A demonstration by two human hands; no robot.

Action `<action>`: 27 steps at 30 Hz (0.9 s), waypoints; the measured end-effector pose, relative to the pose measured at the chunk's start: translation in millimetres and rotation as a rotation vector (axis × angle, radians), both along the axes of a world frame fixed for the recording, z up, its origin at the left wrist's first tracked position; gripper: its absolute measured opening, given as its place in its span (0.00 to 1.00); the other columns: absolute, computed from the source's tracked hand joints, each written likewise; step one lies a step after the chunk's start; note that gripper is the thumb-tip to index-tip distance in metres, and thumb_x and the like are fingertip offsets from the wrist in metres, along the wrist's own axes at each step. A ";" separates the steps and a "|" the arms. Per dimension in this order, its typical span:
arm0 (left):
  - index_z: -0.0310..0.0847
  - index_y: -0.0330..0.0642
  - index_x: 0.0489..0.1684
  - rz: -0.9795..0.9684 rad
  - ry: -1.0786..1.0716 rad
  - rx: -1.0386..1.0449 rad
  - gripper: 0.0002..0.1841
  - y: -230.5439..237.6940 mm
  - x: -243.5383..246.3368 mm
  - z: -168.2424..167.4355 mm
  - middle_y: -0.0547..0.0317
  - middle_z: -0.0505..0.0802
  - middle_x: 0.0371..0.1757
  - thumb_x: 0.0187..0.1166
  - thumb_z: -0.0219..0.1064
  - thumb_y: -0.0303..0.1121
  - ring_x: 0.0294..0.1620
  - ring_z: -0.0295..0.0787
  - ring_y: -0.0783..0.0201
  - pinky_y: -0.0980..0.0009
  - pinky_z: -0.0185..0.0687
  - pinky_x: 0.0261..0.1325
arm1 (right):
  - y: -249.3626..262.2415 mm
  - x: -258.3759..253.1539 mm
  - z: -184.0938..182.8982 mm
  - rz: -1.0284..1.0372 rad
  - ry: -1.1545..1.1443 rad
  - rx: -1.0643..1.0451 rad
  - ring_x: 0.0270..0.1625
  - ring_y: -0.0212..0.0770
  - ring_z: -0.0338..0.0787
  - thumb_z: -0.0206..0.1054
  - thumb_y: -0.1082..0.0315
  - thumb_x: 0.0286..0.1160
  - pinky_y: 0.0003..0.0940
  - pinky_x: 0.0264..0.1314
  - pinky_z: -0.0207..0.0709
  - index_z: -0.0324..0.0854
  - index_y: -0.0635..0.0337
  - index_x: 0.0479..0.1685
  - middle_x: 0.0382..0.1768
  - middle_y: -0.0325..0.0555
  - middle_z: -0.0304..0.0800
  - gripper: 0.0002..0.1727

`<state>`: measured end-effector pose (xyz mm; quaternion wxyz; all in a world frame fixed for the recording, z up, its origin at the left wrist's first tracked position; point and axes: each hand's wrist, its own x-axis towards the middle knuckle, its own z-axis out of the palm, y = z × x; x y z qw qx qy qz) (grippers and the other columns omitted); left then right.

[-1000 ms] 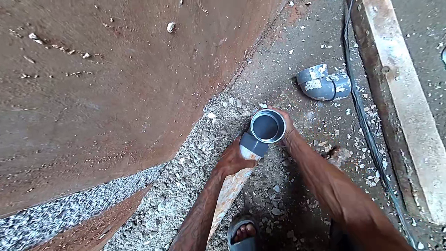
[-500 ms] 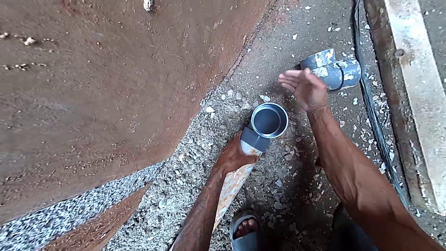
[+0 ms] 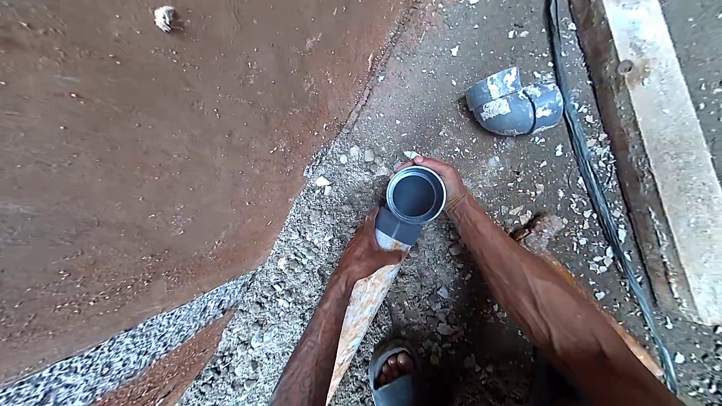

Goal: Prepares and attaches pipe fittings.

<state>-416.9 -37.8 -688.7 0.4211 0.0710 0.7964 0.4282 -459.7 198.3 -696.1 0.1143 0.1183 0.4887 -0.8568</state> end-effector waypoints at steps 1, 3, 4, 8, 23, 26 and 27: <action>0.43 0.45 0.95 0.008 -0.030 0.033 0.69 -0.3 -3.2 3.4 0.46 0.79 0.80 0.46 0.87 0.54 0.80 0.76 0.59 0.56 0.72 0.83 | -0.3 -0.9 2.1 -0.003 -0.015 0.012 0.47 0.37 0.95 0.39 0.60 0.86 0.37 0.57 0.88 0.89 0.61 0.41 0.41 0.47 0.97 0.28; 0.44 0.44 0.95 0.005 -0.095 0.068 0.66 1.7 -13.9 14.5 0.47 0.80 0.79 0.50 0.86 0.50 0.78 0.78 0.61 0.59 0.74 0.81 | -0.4 -1.6 3.5 -0.012 -0.038 0.027 0.45 0.36 0.95 0.40 0.60 0.85 0.36 0.54 0.88 0.89 0.60 0.39 0.39 0.45 0.97 0.27; 0.47 0.45 0.94 0.003 -0.112 0.084 0.64 4.7 -20.6 19.4 0.48 0.81 0.78 0.51 0.86 0.49 0.77 0.79 0.62 0.60 0.76 0.80 | -0.8 -2.1 3.7 -0.020 -0.047 0.035 0.43 0.35 0.95 0.40 0.61 0.85 0.35 0.52 0.89 0.89 0.60 0.39 0.38 0.45 0.97 0.27; 0.62 0.47 0.85 -0.004 -0.132 0.196 0.50 22.9 -42.5 22.4 0.56 0.89 0.65 0.53 0.86 0.39 0.65 0.88 0.66 0.62 0.86 0.69 | -5.3 -5.5 9.9 -0.049 -0.094 0.033 0.37 0.32 0.94 0.42 0.62 0.85 0.32 0.45 0.88 0.89 0.60 0.37 0.34 0.43 0.96 0.26; 0.76 0.48 0.78 -0.165 -0.176 0.377 0.32 62.5 -116.3 28.7 0.60 0.89 0.69 0.67 0.69 0.39 0.67 0.85 0.67 0.65 0.82 0.70 | -31.4 21.6 1.5 -0.695 -0.170 0.116 0.40 0.31 0.89 0.53 0.70 0.85 0.31 0.52 0.84 0.85 0.65 0.39 0.34 0.42 0.92 0.14; 0.80 0.46 0.71 -0.298 -0.222 0.298 0.25 76.6 -128.1 33.5 0.60 0.91 0.64 0.69 0.63 0.29 0.62 0.87 0.69 0.67 0.83 0.66 | -21.5 49.5 19.8 -0.598 -0.165 0.196 0.48 0.34 0.89 0.51 0.71 0.83 0.34 0.57 0.83 0.84 0.67 0.49 0.45 0.47 0.91 0.15; 0.81 0.43 0.69 -0.323 -0.222 0.259 0.24 80.5 -130.1 33.1 0.58 0.91 0.62 0.71 0.60 0.27 0.60 0.87 0.68 0.67 0.83 0.64 | -9.6 64.5 31.7 -0.491 -0.184 0.294 0.52 0.37 0.89 0.51 0.72 0.85 0.37 0.60 0.83 0.82 0.68 0.56 0.52 0.52 0.90 0.15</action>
